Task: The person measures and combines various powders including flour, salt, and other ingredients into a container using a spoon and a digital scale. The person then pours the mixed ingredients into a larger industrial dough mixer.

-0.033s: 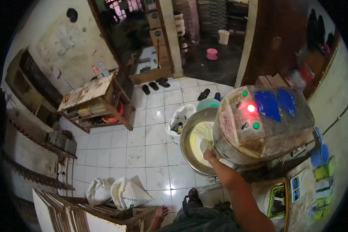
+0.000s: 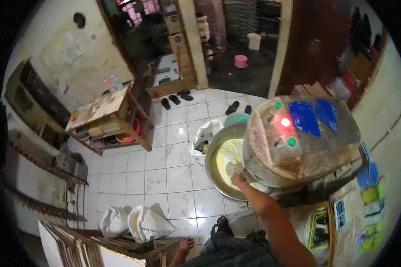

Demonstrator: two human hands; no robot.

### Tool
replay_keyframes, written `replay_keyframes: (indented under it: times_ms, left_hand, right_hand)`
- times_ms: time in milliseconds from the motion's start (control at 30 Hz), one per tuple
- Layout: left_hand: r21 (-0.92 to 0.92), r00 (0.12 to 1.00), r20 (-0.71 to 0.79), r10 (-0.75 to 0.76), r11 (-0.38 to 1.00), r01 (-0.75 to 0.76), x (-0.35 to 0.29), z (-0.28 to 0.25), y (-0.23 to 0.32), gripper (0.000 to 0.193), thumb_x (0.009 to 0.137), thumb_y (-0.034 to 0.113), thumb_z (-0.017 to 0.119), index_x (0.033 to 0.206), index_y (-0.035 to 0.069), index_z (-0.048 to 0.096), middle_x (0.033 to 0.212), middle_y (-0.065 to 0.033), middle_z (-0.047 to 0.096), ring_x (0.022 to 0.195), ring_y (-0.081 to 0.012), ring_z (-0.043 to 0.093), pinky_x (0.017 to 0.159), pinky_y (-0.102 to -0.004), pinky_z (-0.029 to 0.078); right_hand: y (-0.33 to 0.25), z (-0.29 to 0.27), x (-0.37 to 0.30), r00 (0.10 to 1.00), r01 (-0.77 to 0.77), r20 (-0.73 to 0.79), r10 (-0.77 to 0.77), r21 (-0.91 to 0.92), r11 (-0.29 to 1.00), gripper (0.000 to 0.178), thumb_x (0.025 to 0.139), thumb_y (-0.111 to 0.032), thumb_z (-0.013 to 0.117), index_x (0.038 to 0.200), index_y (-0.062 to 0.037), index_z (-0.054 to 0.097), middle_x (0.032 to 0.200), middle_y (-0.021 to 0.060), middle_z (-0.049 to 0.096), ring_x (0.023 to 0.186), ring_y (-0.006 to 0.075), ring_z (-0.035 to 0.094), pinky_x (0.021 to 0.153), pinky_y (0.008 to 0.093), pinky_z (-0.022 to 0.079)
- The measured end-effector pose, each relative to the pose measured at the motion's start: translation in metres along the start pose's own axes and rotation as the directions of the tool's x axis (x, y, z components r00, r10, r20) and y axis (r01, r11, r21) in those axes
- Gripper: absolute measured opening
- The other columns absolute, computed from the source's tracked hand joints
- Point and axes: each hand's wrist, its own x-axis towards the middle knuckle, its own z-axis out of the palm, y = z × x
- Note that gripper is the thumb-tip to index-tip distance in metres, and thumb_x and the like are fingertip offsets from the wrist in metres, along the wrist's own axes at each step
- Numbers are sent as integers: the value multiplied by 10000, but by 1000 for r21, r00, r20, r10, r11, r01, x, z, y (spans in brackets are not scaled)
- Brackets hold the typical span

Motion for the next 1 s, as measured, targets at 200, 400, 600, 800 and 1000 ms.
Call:
replay_keyframes:
  times_ms: [200, 400, 600, 800, 1000]
  left_hand:
    - [128, 986, 120, -117, 987, 102, 7, -2, -26, 459, 880, 342, 392, 1251, 84, 312, 1214, -127, 442, 991, -279, 501, 753, -432, 419]
    - [386, 979, 126, -161, 917, 101, 80, 45, -8, 475, 878, 249, 366, 1314, 95, 258, 1255, -106, 424, 1049, -283, 478, 799, -471, 411]
    - [590, 937, 348, 29, 770, -243, 29, 177, 20, 375, 842, 306, 464, 1166, 123, 418, 1077, -97, 537, 958, -258, 528, 772, -433, 409]
    - [541, 826, 550, 123, 701, -465, -108, 317, 15, 412, 846, 321, 481, 1179, 89, 408, 1129, -102, 512, 992, -251, 515, 826, -414, 394]
    - [561, 884, 447, 138, 726, -397, -115, 302, -27, 434, 850, 350, 488, 1193, 100, 398, 1123, -101, 520, 994, -250, 516, 800, -403, 410]
  right_hand:
    - [-17, -164, -241, 866, 500, -132, -482, 203, 842, 274, 780, -188, 525, 1003, -31, 553, 963, 142, 593, 948, 318, 533, 814, 428, 408]
    - [131, -310, -396, 788, 615, -211, -578, 229, 755, 164, 769, -95, 543, 914, -23, 571, 940, 118, 559, 1019, 257, 473, 881, 378, 371]
    - [275, -395, -470, 818, 282, -494, -293, -99, 954, 203, 654, -48, 566, 855, -60, 592, 966, 79, 564, 960, 260, 499, 836, 349, 417]
    - [366, -422, -429, 668, 125, -716, -201, -159, 979, 198, 625, -10, 575, 805, -77, 622, 829, 42, 579, 860, 235, 523, 780, 326, 444]
    - [401, -427, -397, 685, 200, -661, -307, -235, 951, 196, 664, -35, 537, 840, -78, 613, 897, 64, 562, 925, 233, 494, 792, 330, 421]
